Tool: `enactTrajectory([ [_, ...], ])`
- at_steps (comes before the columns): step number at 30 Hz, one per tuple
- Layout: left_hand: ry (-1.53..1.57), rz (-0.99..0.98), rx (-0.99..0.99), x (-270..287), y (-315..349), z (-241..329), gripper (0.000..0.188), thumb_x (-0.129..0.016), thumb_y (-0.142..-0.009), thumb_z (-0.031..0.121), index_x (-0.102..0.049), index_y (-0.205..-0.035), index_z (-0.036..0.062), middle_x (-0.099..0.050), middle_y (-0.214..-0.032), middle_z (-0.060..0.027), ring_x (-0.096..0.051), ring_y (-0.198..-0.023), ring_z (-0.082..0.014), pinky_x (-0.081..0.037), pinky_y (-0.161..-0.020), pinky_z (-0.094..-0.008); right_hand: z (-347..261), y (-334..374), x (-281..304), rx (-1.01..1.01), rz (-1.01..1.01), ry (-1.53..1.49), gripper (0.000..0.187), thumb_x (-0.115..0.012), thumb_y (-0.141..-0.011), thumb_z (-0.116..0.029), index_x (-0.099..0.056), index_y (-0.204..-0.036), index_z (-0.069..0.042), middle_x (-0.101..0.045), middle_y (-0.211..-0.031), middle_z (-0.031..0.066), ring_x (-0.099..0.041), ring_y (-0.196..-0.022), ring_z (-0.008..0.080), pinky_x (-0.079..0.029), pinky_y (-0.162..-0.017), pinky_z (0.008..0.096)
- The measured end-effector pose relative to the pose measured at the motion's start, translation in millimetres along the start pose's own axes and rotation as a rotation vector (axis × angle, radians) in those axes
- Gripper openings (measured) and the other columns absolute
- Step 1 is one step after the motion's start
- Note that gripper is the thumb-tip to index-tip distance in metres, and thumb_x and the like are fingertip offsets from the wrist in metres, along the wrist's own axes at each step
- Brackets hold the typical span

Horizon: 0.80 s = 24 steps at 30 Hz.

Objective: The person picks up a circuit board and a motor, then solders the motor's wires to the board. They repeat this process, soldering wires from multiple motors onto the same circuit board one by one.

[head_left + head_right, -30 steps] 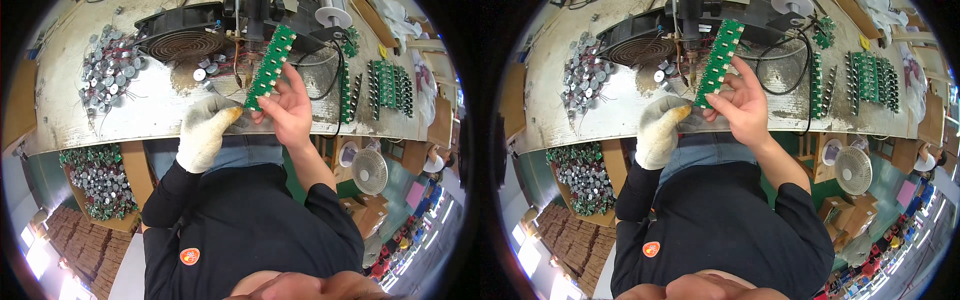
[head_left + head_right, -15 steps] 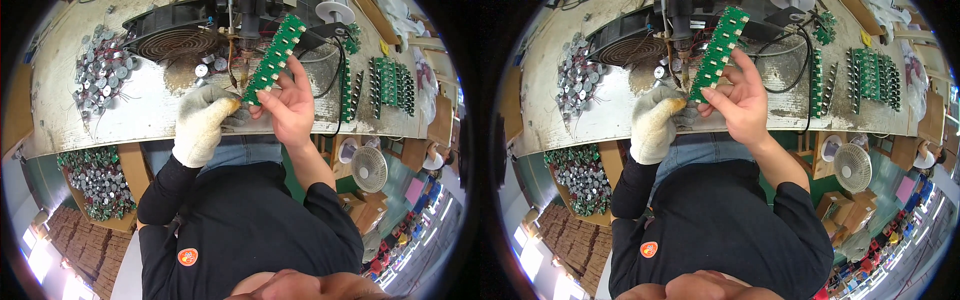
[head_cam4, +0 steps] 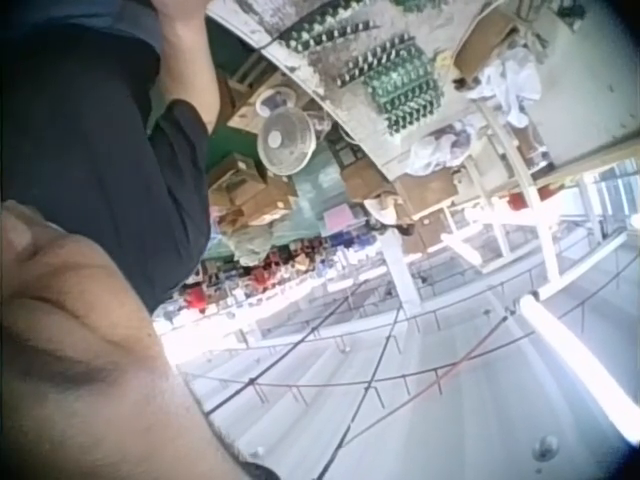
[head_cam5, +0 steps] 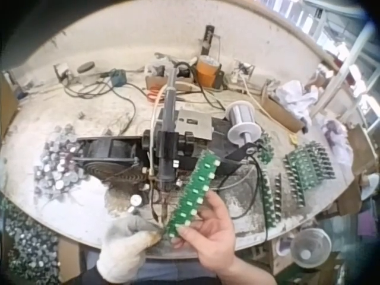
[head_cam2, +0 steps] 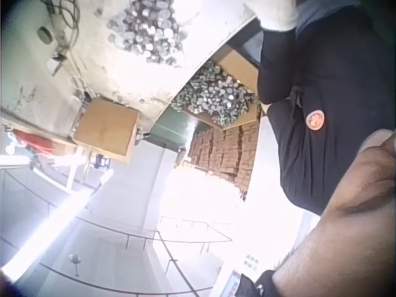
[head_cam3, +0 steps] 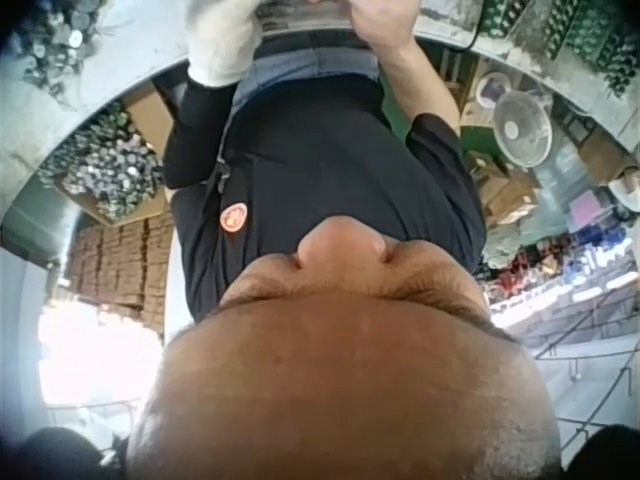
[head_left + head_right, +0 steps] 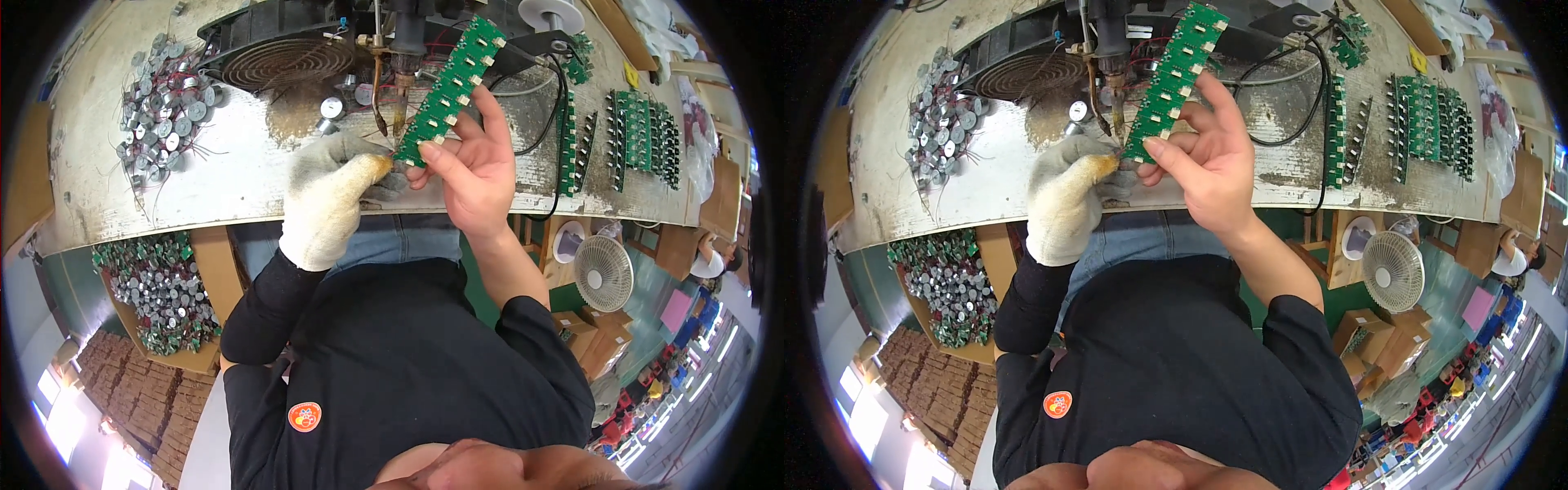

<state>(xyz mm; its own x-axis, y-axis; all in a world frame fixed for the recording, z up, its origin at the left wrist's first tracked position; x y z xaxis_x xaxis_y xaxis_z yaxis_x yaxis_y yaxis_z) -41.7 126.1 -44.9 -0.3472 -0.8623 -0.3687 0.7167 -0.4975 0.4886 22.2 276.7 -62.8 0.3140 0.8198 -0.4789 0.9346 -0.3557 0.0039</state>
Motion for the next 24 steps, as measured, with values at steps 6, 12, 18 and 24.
enactTrajectory([
  [6,-0.01,0.019,-0.061,3.6,-0.9,-8.1,0.015,-0.058,-0.083,0.009,-0.063,-0.088,-0.0045,-0.065,-0.075,-0.0089,-0.062,-0.066,-0.0125,-0.049,-0.062,-0.0249,3.1,1.2,-0.1,0.0,0.01,0.004,0.073,-0.056,-0.083,0.014,-0.022,-0.144,-0.008,-0.057,-0.112,0.0208,-0.067,-0.072,0.021,-0.056,-0.054,0.0284],
  [12,-0.115,0.0,-0.044,6.6,-0.2,-6.6,0.015,-0.054,-0.087,0.009,-0.059,-0.089,-0.0056,-0.063,-0.085,-0.0117,-0.062,-0.073,-0.0168,-0.05,-0.068,-0.0277,2.7,2.6,0.3,-0.004,0.006,0.009,0.072,-0.056,-0.083,0.013,-0.022,-0.143,-0.007,-0.055,-0.115,0.0219,-0.066,-0.072,0.022,-0.056,-0.053,0.0286],
  [18,0.0,0.032,-0.028,6.0,-0.1,-9.6,0.016,-0.06,-0.085,0.013,-0.064,-0.085,-0.0031,-0.065,-0.074,-0.0073,-0.06,-0.064,-0.0115,-0.047,-0.06,-0.0241,4.0,5.4,-0.6,-0.014,0.006,0.019,0.072,-0.056,-0.083,0.012,-0.021,-0.143,-0.006,-0.054,-0.117,0.0229,-0.066,-0.07,0.0224,-0.055,-0.051,0.0291],
  [24,-0.012,0.055,-0.08,3.8,0.5,-7.1,0.016,-0.06,-0.086,0.013,-0.063,-0.085,-0.0026,-0.065,-0.074,-0.0072,-0.061,-0.063,-0.0112,-0.048,-0.059,-0.0236,4.3,4.8,-0.9,-0.02,0.01,-0.006,0.073,-0.056,-0.083,0.013,-0.021,-0.144,-0.007,-0.055,-0.115,0.0221,-0.066,-0.07,0.0218,-0.055,-0.053,0.0289],
])
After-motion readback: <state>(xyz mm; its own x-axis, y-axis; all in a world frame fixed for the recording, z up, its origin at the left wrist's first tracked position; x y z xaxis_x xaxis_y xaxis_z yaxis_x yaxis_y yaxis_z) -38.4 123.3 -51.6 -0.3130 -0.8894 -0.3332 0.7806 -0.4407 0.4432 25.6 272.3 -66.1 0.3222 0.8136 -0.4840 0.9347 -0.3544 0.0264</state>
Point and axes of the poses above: each hand's wrist, its own y-axis away from the middle knuckle, its own x-axis out of the back of the hand, z = x × y, the point moved 1 cm from there along -y, towards the middle knuckle
